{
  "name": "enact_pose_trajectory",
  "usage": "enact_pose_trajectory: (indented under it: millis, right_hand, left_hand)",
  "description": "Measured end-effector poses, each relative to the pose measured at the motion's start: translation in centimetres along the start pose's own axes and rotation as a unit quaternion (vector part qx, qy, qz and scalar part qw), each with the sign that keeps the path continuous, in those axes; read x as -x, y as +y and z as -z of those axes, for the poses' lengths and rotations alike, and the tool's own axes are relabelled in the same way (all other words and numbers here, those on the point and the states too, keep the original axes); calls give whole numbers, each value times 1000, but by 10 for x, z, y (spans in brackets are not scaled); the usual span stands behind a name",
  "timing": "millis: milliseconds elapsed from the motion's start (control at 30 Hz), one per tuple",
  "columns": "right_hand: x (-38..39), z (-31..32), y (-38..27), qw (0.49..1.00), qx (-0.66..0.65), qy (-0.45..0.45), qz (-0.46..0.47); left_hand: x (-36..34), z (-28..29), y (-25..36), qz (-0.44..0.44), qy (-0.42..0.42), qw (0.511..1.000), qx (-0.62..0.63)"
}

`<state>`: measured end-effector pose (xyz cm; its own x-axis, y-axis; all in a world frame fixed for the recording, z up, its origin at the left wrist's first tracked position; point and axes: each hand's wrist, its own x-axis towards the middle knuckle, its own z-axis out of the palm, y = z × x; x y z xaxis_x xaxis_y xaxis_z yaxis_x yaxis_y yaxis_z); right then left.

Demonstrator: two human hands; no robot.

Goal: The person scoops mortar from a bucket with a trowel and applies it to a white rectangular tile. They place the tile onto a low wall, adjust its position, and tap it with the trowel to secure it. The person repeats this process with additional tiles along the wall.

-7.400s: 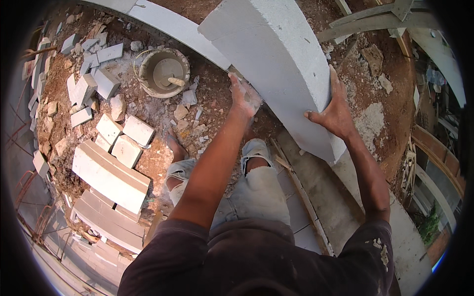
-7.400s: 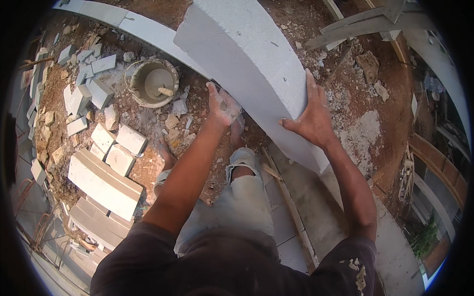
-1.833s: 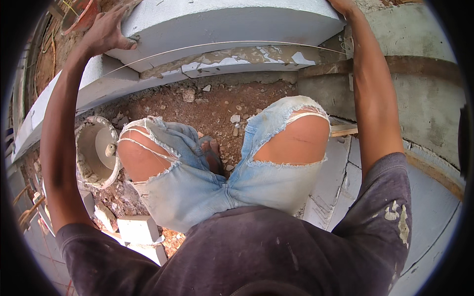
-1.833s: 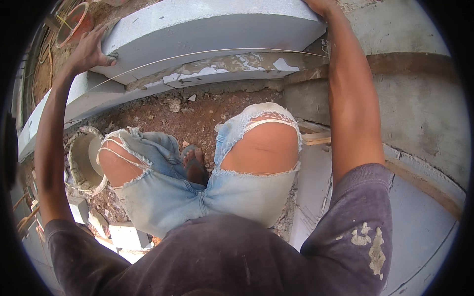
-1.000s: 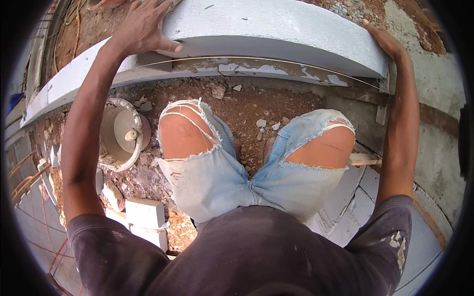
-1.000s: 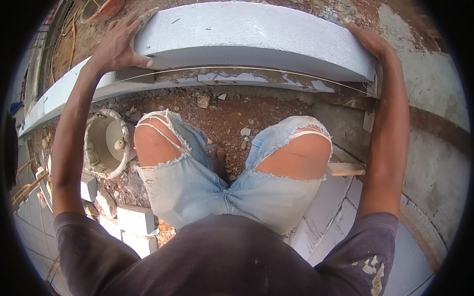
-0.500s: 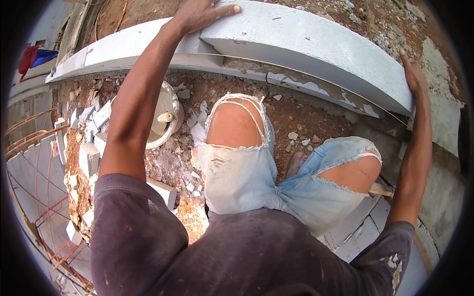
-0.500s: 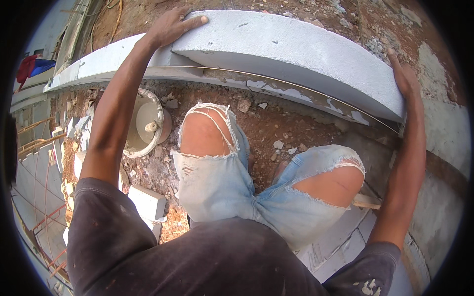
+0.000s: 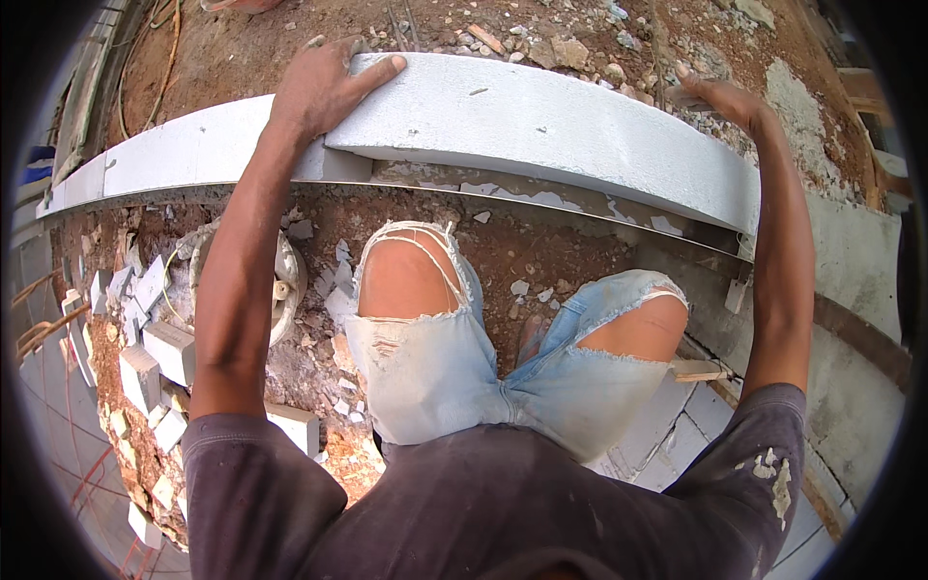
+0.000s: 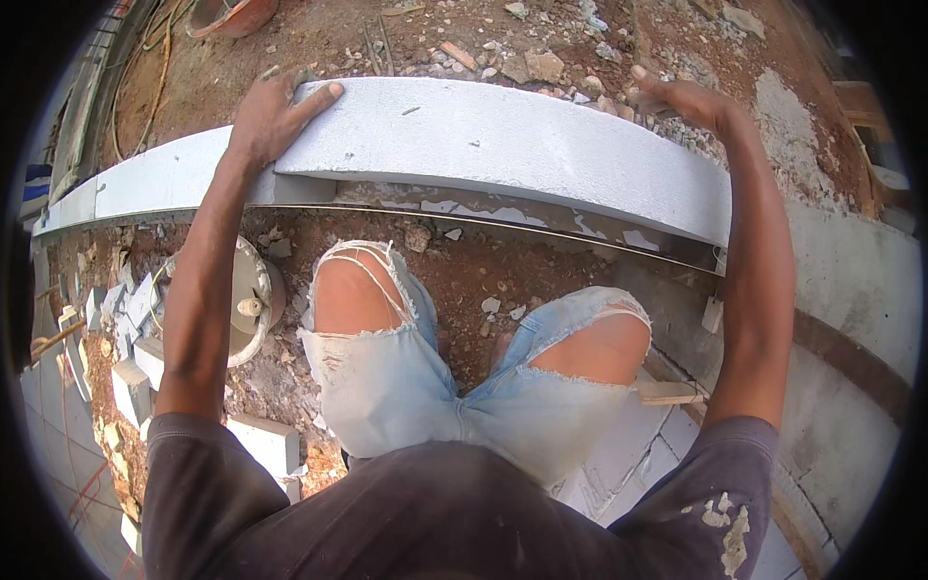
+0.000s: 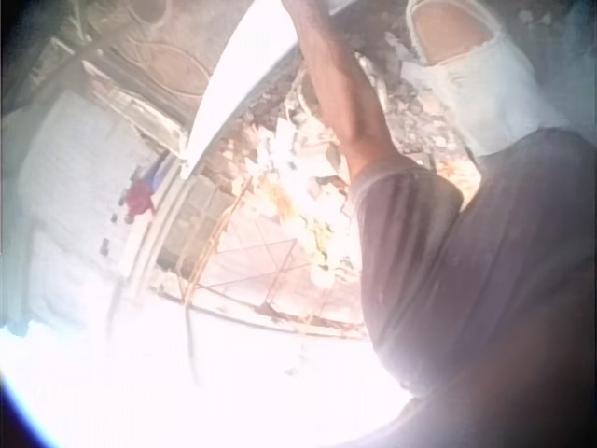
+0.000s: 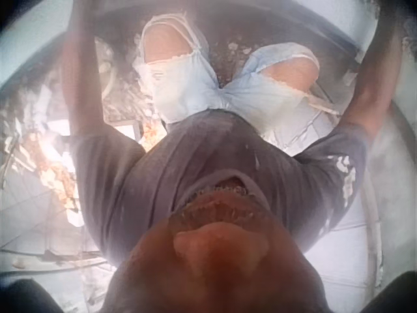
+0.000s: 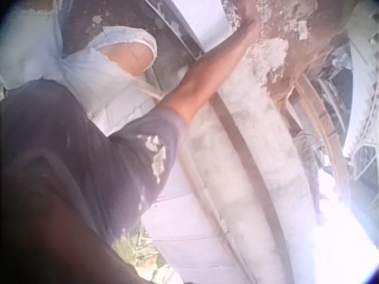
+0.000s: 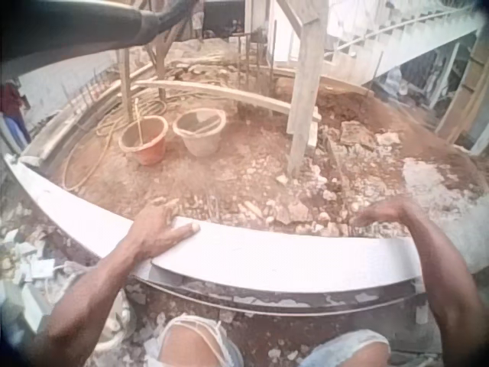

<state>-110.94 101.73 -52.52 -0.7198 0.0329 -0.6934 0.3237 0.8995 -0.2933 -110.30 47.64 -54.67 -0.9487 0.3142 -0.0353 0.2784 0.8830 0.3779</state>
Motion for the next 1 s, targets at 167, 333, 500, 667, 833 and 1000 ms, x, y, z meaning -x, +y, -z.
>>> enact_pose_trajectory:
  millis: [167, 333, 500, 667, 833, 1000]
  right_hand:
    - [43, -53, -75, 997, 29, -76, -2]
    - [5, -49, -59, 981, -37, -188, 29]
    - [-33, -36, -77, 940, -208, -236, 133]
    - [-59, -29, -129, 948, -181, -241, 105]
    - [-103, 21, -183, 958, -221, -140, 118]
    - [-169, 19, -211, 962, -242, -65, 111]
  left_hand:
    - [19, 27, 11, 34, -44, 998, -24]
    - [22, 37, 17, 64, -37, 997, 15]
    - [14, 16, 2, 43, 49, 995, 77]
    - [5, 23, 1, 44, 49, 990, 127]
    - [-1, 16, -4, 27, 71, 987, 142]
    - [-8, 17, -6, -5, 75, 983, 166]
